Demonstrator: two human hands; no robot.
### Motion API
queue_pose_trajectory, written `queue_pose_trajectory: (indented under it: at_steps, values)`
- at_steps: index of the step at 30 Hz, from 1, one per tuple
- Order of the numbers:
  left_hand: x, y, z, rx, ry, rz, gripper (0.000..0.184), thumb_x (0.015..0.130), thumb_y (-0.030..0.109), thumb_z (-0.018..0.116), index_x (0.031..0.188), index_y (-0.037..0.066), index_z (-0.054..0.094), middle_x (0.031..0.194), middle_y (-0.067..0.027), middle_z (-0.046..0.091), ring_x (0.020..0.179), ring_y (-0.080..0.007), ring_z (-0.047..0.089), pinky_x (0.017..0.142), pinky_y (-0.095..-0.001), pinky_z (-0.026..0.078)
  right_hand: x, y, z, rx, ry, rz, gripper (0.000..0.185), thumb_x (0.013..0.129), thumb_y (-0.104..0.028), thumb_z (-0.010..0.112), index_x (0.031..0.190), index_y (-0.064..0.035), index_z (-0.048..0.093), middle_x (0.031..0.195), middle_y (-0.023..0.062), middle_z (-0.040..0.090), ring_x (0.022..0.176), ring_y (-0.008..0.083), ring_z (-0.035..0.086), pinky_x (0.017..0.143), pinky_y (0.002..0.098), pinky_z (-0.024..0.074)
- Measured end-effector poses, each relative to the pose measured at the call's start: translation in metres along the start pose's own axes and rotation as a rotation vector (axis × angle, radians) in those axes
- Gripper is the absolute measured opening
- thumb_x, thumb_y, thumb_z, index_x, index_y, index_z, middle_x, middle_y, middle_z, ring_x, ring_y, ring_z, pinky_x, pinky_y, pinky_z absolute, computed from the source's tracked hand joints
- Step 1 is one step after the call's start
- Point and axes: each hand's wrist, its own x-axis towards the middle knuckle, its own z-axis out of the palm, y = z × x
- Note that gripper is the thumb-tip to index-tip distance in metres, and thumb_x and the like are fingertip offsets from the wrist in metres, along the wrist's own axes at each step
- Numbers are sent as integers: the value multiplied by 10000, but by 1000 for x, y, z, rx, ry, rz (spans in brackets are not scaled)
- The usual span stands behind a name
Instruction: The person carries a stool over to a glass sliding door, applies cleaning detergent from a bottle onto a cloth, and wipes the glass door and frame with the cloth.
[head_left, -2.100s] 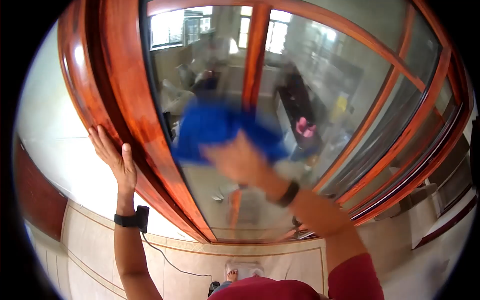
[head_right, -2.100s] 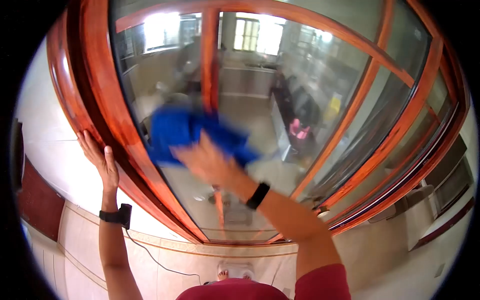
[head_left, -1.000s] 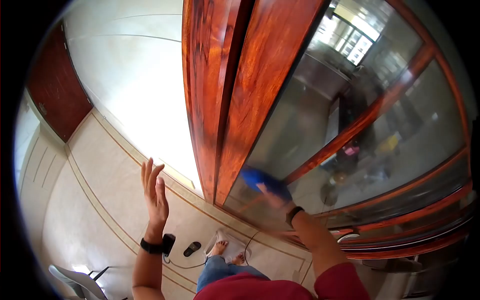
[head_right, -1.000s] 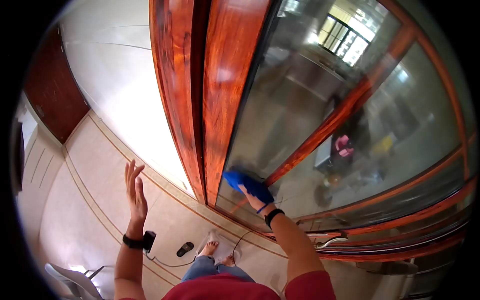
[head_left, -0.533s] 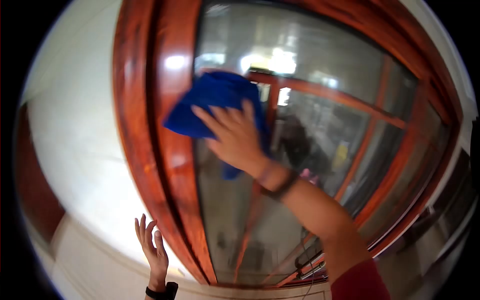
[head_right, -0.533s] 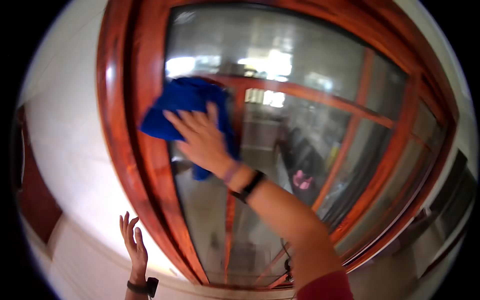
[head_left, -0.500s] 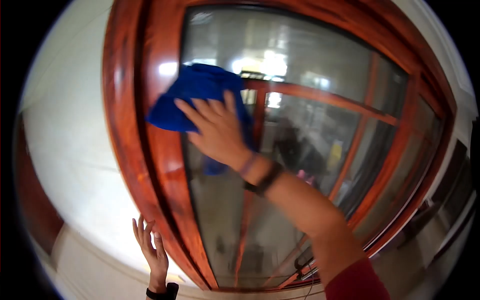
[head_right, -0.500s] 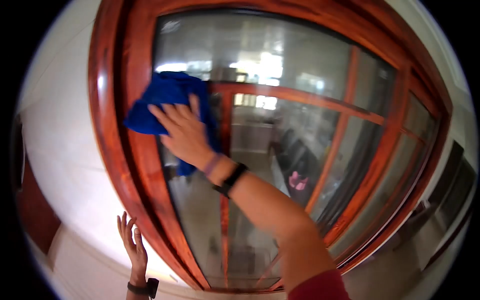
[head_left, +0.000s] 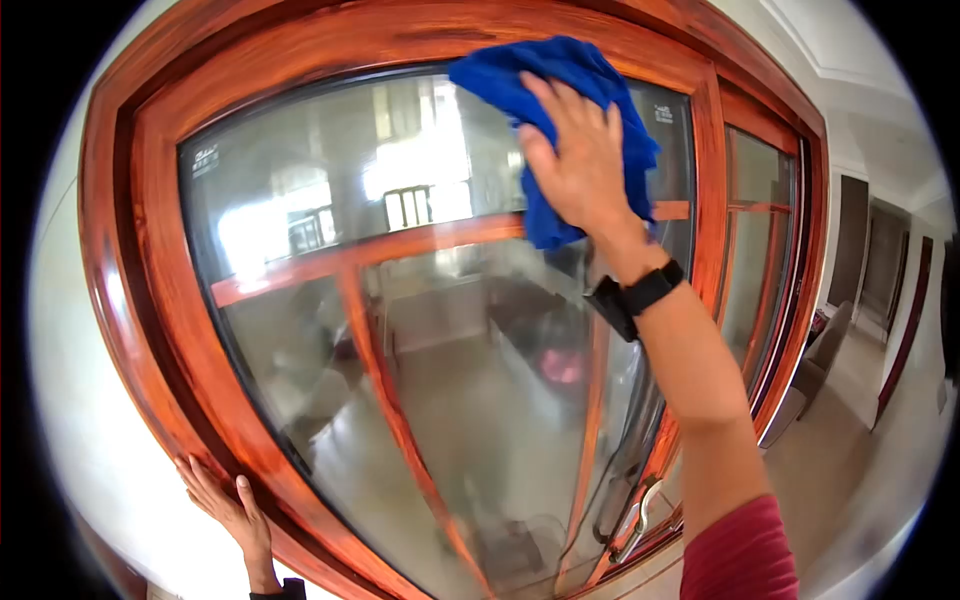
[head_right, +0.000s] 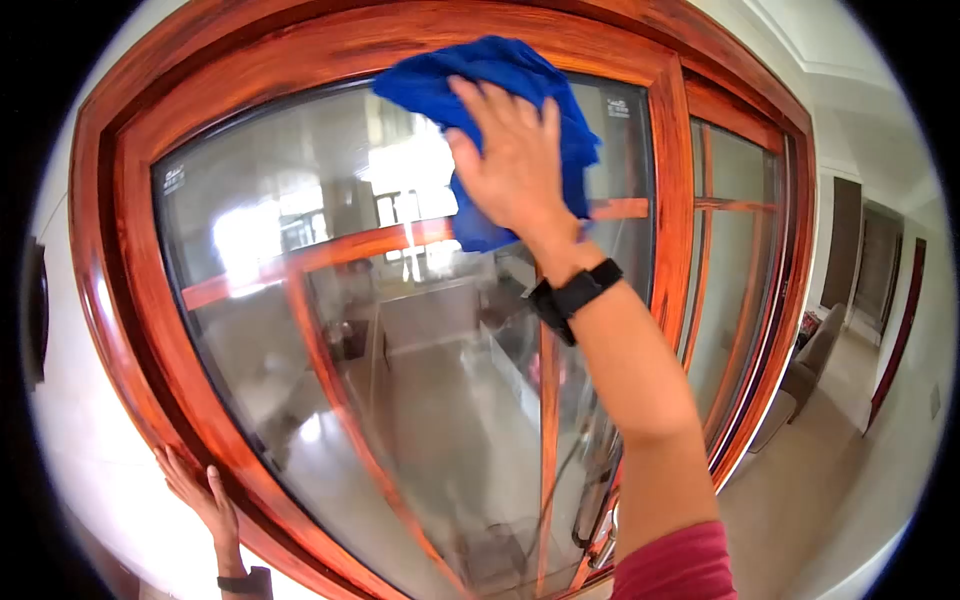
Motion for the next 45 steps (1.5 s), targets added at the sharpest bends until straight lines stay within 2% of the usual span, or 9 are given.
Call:
queue_pose_trajectory:
  at_steps: [5, 8, 12, 18, 25, 30, 33, 38, 45]
  values:
    - [-4, -10, 21, -13, 93, 44, 684, 966, 400, 442, 1485, 48, 171, 1553, -183, 100, 1429, -365, 100, 1134, -516, 91, -25, 97, -11, -61, 131, 234, 497, 913, -364, 476, 1353, -135, 468, 1367, 152, 462, 1268, 352, 410, 1056, 469, 274]
    - [-3, -7, 24, -11, 126, 57, 674, 970, 409, 436, 1478, 40, 191, 1547, -183, 130, 1422, -372, 119, 1135, -512, 106, -24, 123, -19, 23, 136, 158, 509, 919, -364, 457, 1333, -70, 476, 1351, 187, 471, 1237, 370, 436, 1042, 418, 308]
    - [-4, -14, 28, 1, 121, 75, 673, 968, 419, 442, 1476, 45, 206, 1541, -183, 153, 1415, -377, 142, 1134, -510, 130, -41, 122, -15, 15, 144, 315, 613, 919, -395, 477, 1362, 19, 395, 1377, 227, 434, 1289, 376, 374, 1074, 420, 253]
    - [-5, -10, 30, -38, 145, 28, 668, 967, 407, 454, 1474, 38, 223, 1524, -226, 158, 1402, -394, 166, 1132, -501, 143, -143, 86, -42, -144, 21, 316, 580, 933, -368, 460, 1403, -40, 373, 1416, 187, 395, 1311, 371, 337, 1079, 473, 214]
    - [-5, -17, 30, 46, 152, 69, 669, 978, 435, 405, 1471, 26, 213, 1532, -199, 168, 1410, -384, 157, 1134, -498, 138, -59, 124, -43, -298, 31, 200, 569, 898, -350, 499, 1355, -22, 417, 1346, 243, 456, 1128, 416, 449, 998, 459, 340]
    - [-4, -17, 30, 28, 166, 73, 691, 966, 463, 413, 1461, 14, 239, 1525, -213, 179, 1401, -390, 184, 1132, -499, 153, -7, 142, -36, -314, 40, 301, 623, 837, -391, 510, 1270, 53, 457, 1286, 268, 498, 1097, 438, 473, 983, 452, 372]
    - [-2, -7, 31, 29, 217, 81, 683, 965, 448, 424, 1458, 9, 247, 1520, -217, 191, 1398, -391, 191, 1133, -495, 154, -3, 140, -32, -323, 51, 429, 602, 831, -380, 513, 1243, 58, 479, 1224, 265, 546, 1078, 434, 491, 968, 447, 391]
    - [-3, -9, 34, 43, 240, 92, 679, 961, 417, 441, 1454, -7, 247, 1517, -218, 206, 1394, -390, 204, 1135, -490, 158, -4, 128, -35, -327, 81, 333, 486, 807, -322, 544, 1138, 34, 540, 1056, 255, 608, 993, 411, 530, 903, 467, 423]
    - [2, -9, 33, 60, 257, 120, 671, 959, 415, 446, 1454, 4, 254, 1517, -214, 209, 1393, -389, 209, 1133, -498, 164, -4, 136, -48, -266, -10, 226, 462, 790, -279, 561, 1148, 13, 541, 1003, 268, 601, 980, 413, 543, 871, 466, 446]
